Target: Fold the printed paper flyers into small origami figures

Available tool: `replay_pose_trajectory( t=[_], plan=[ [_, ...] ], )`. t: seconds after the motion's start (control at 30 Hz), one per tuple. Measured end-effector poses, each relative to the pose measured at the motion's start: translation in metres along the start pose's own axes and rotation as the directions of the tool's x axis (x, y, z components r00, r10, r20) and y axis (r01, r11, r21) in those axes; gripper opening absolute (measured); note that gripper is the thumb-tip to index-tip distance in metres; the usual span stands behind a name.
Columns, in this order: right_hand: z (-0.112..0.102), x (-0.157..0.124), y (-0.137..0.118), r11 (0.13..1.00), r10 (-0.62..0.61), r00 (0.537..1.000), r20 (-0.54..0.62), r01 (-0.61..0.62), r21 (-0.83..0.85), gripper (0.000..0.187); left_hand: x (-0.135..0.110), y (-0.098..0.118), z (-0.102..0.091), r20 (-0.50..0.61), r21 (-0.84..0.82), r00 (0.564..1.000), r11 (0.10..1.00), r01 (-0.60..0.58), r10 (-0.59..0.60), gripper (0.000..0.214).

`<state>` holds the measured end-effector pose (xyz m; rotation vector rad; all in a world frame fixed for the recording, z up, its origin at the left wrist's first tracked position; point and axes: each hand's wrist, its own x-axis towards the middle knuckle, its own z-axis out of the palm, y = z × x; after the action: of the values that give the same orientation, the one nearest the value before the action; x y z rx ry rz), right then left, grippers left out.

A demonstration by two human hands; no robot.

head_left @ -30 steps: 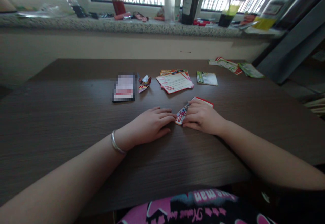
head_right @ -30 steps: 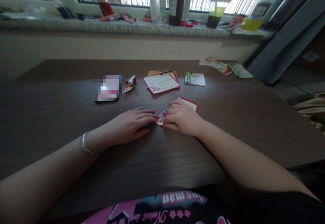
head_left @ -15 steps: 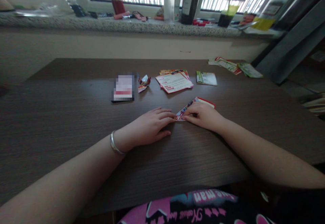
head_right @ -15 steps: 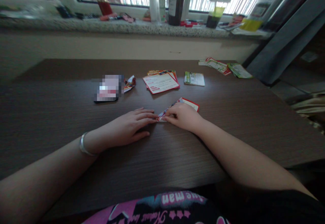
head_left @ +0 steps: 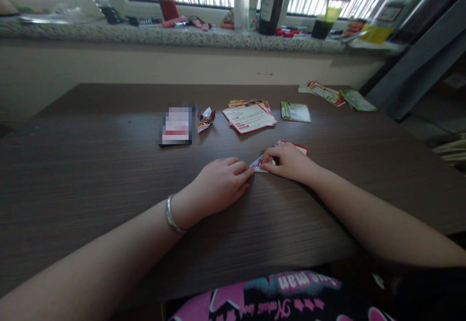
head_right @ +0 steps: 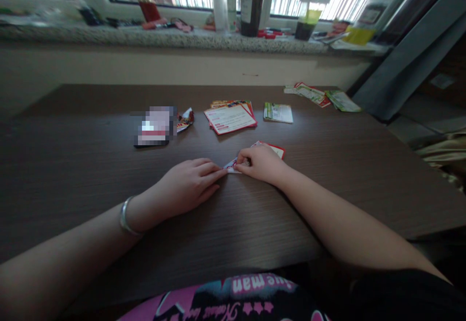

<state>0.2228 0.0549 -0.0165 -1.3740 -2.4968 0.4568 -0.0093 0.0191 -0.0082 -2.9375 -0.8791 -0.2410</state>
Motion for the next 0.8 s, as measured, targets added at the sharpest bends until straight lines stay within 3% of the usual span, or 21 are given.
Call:
replay_pose_trajectory(
  t=[0.2,0.8],
  plan=[
    [0.001,0.002,-0.009,0.989,0.008,0.999,-0.037,-0.013,-0.145,0.016,0.002,0.006,-0.002,-0.012,0.026,0.999,0.999,0.046,-0.045,0.030],
    [0.004,0.001,-0.016,0.981,0.029,0.998,-0.062,-0.040,-0.190,0.017,0.003,0.002,0.003,0.001,0.077,1.000,0.997,0.016,-0.016,0.028]
  ],
)
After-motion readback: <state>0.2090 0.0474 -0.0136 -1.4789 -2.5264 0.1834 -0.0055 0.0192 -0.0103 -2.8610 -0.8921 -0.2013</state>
